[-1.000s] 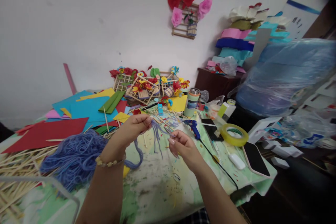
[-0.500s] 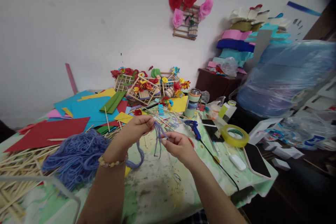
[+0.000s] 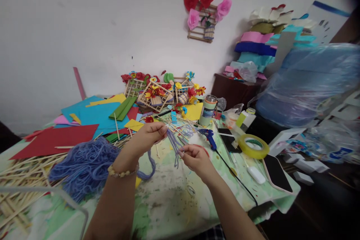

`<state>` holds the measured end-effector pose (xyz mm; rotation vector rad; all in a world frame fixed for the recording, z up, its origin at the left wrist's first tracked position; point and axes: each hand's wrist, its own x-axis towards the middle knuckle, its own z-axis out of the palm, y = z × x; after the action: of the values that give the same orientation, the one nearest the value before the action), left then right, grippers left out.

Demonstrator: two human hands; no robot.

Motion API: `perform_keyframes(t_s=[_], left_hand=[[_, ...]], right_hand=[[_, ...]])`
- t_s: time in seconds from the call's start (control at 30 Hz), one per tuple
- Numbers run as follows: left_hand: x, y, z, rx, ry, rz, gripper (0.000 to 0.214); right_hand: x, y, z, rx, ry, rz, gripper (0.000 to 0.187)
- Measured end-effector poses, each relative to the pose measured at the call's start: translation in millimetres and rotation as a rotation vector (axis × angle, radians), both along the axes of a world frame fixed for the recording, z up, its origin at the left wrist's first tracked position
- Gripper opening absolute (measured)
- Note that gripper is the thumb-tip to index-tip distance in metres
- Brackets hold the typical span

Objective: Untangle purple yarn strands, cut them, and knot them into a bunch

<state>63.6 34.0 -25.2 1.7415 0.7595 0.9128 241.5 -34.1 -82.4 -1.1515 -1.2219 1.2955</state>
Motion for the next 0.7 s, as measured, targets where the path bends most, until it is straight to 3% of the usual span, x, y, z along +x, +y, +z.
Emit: perform_keyframes(t_s=[0.2, 0.3, 0.5, 0.6, 0.7], left_hand=[[4, 0, -0.7, 0.018, -0.029, 0.052, 0.041], [0, 0, -0.2, 0.018, -0.063, 0.092, 0.041], [-9, 0, 2.0, -0.034, -0.140, 0.157, 0.036], [-10, -1, 4.3, -0.070, -0.200, 0.184, 0.035], [-11, -3, 6.9, -0.136, -0.296, 0.169, 0.032]], right_hand=[[2, 3, -19.5, -0.016, -0.095, 0.056, 0.022], [3, 4, -31.0, 0.024, -0.316, 0.062, 0.017], [32, 10, -49.8, 0.062, -0.763, -0.172, 0.029], [50, 10, -60.9, -0.005, -0.991, -0.287, 0.044], [58, 12, -71.0, -0.076, -1.141, -0.301, 0.046]])
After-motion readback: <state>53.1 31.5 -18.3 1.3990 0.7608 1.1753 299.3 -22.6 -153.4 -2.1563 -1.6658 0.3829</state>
